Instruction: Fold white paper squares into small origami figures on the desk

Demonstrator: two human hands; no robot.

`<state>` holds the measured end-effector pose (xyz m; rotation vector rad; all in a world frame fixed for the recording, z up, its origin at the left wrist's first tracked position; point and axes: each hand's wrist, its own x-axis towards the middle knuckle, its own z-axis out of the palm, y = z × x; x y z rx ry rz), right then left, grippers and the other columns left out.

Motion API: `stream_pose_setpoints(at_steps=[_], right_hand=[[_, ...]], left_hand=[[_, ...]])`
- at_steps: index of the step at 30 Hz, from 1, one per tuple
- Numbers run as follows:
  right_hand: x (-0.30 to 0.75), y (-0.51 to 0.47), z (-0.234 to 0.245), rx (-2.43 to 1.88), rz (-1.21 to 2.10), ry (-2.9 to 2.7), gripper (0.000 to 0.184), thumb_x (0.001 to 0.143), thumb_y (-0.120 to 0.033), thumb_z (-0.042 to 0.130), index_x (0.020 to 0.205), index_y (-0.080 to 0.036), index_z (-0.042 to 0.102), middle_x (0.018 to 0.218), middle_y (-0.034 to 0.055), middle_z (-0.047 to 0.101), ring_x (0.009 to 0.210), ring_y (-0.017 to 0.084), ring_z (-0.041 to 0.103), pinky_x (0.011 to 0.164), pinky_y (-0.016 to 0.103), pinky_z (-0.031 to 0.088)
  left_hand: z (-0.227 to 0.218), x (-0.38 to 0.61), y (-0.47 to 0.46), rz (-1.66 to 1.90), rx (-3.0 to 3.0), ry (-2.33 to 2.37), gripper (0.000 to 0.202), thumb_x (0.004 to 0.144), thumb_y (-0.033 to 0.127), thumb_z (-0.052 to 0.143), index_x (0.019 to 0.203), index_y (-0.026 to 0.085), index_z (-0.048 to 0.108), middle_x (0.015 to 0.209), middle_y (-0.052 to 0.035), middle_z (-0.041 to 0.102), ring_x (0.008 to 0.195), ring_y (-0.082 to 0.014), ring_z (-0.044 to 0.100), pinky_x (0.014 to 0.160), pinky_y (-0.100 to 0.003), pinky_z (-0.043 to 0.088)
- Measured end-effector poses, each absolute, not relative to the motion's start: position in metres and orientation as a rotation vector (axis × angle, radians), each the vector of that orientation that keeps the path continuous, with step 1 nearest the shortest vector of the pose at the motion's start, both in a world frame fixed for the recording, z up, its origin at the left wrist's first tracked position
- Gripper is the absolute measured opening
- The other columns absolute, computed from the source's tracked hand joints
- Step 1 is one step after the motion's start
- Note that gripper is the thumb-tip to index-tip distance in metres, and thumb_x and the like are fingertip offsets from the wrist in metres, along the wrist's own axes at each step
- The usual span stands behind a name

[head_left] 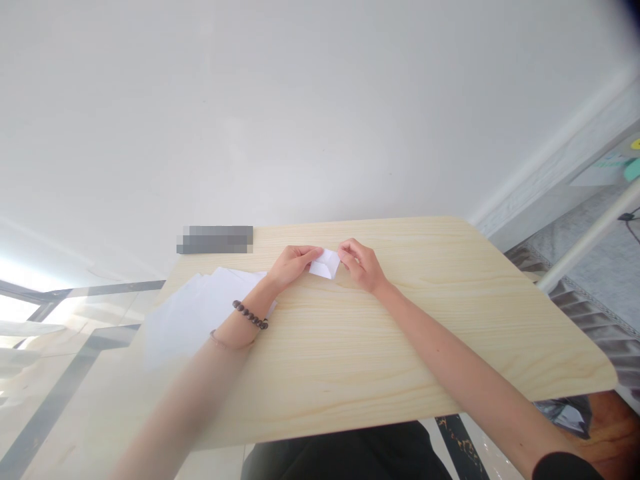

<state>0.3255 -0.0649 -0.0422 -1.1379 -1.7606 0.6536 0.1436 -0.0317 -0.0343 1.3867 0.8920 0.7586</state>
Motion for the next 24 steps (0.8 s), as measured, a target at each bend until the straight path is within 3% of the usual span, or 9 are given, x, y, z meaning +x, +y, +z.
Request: stream_pose_setpoints(at_steps=[7, 12, 18, 24], right_hand=[[0.3221, -0.0638, -0.0415, -1.184, 0.55, -1.885, 0.025, 0.081, -0.035, 0.042, 0.063, -0.018, 0.047, 0.058, -0.0023, 0.044, 0.053, 0.009, 0.036, 0.051, 0.023, 0.03], [0.3219, -0.063, -0.0417, -1.172, 0.543, -1.883, 0.026, 0.083, -0.035, 0.041, 0.064, -0.018, 0.048, 0.06, -0.002, 0.045, 0.054, 0.009, 0.038, 0.053, 0.023, 0.03], [0.3246, -0.0614, -0.0447, -1.223, 0.588, -1.735, 0.027, 0.083, -0.039, 0.04, 0.07, -0.018, 0.049, 0.059, -0.0022, 0.045, 0.053, 0.009, 0.039, 0.051, 0.023, 0.031], [0.3255, -0.0601, -0.0461, -1.256, 0.594, -1.706, 0.028, 0.083, -0.041, 0.04, 0.07, -0.018, 0.05, 0.058, -0.0021, 0.045, 0.053, 0.01, 0.04, 0.051, 0.023, 0.032]], left_hand=[[-0.0388, 0.1423, -0.0305, 0.823, 1.452, 0.941, 0.04, 0.071, 0.046, 0.058, 0.09, 0.011, 0.067, 0.086, -0.0074, 0.067, 0.077, -0.0178, 0.058, 0.07, -0.029, 0.045], [-0.0412, 0.1427, -0.0307, 0.884, 1.446, 0.91, 0.037, 0.072, 0.044, 0.06, 0.089, 0.012, 0.068, 0.087, -0.0068, 0.067, 0.076, -0.0162, 0.059, 0.069, -0.027, 0.045], [-0.0338, 0.1445, -0.0341, 0.862, 1.432, 0.828, 0.045, 0.073, 0.047, 0.058, 0.102, 0.014, 0.063, 0.099, -0.0077, 0.065, 0.094, -0.0201, 0.057, 0.082, -0.032, 0.046], [-0.0369, 0.1423, -0.0321, 0.745, 1.467, 0.862, 0.041, 0.071, 0.047, 0.06, 0.093, 0.012, 0.067, 0.084, -0.0074, 0.068, 0.083, -0.0204, 0.061, 0.077, -0.033, 0.048]])
